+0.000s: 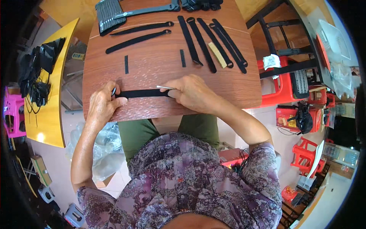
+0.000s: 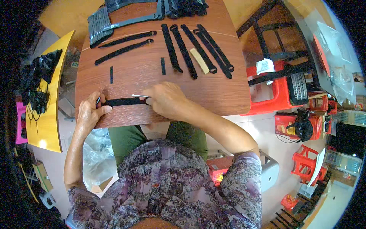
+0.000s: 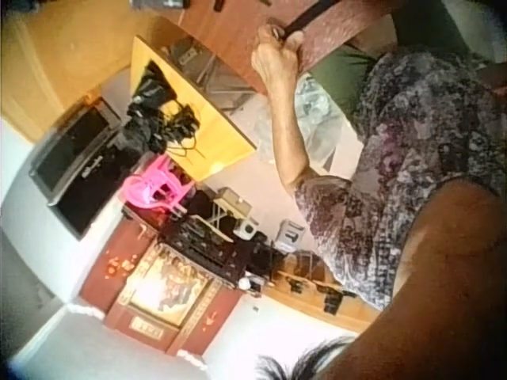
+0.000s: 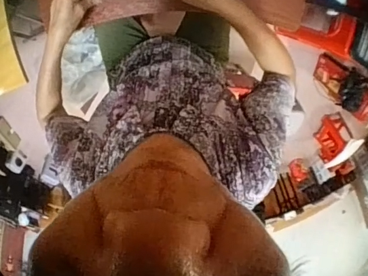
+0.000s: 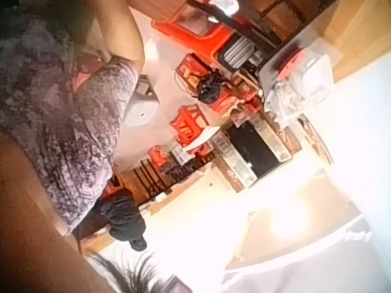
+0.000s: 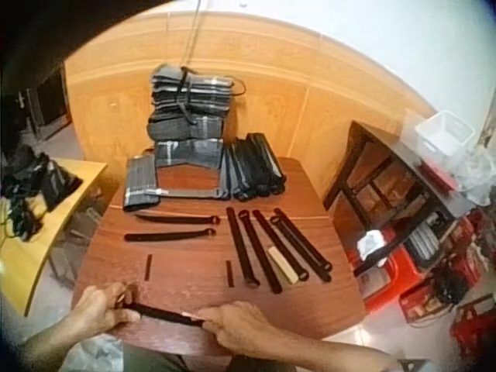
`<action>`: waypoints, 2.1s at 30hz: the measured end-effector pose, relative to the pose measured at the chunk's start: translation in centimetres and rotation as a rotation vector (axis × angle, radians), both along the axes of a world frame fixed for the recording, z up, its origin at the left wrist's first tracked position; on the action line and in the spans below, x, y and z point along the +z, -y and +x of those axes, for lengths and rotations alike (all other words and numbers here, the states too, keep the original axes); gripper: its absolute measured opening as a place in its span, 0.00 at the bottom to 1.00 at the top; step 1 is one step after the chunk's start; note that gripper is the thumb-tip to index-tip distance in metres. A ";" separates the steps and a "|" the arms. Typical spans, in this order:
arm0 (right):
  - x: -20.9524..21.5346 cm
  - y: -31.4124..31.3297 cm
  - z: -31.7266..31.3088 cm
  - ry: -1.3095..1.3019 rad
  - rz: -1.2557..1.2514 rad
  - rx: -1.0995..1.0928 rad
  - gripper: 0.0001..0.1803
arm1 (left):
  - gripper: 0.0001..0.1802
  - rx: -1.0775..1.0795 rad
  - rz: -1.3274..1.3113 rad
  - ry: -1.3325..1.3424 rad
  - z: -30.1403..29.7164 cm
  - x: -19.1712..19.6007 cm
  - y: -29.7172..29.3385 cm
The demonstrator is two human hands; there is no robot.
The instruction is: The recorder is seen assembling plastic hardware onto black velcro straps using a small metal tool.
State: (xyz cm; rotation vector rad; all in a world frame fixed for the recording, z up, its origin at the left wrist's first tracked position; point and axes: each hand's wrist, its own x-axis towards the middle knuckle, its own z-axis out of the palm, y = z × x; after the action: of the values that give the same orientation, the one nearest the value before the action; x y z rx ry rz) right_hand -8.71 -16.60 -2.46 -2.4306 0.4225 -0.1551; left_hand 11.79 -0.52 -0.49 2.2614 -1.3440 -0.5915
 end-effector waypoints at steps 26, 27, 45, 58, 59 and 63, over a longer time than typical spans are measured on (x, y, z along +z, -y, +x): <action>4.0 -2.8 -2.5 0.533 1.077 -0.474 0.06 | 0.22 -0.045 -0.182 -1.672 -6.8 3.1 1.9; 4.0 -2.4 -3.0 0.512 1.147 -0.522 0.07 | 0.25 -0.145 -0.269 -1.628 -6.1 2.4 1.4; 3.1 -4.9 -3.5 0.327 1.662 -0.466 0.11 | 0.12 0.141 -0.681 -1.457 -9.7 -0.4 2.1; 2.3 -5.2 -3.4 0.361 1.547 -0.513 0.13 | 0.10 0.151 -0.675 -1.506 -10.1 -0.9 2.4; 2.3 -5.1 -3.4 0.371 1.545 -0.508 0.13 | 0.10 0.139 -0.685 -1.495 -10.2 -0.8 2.5; 1.7 -5.2 -3.5 0.419 1.451 -0.477 0.14 | 0.12 0.135 -0.667 -1.389 -10.4 -0.4 2.4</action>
State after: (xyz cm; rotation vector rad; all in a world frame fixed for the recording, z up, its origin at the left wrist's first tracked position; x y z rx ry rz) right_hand -12.17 -11.41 -0.80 -0.8254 0.6083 -0.3824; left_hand 1.43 -2.97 -0.88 0.9150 -0.4949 -1.1185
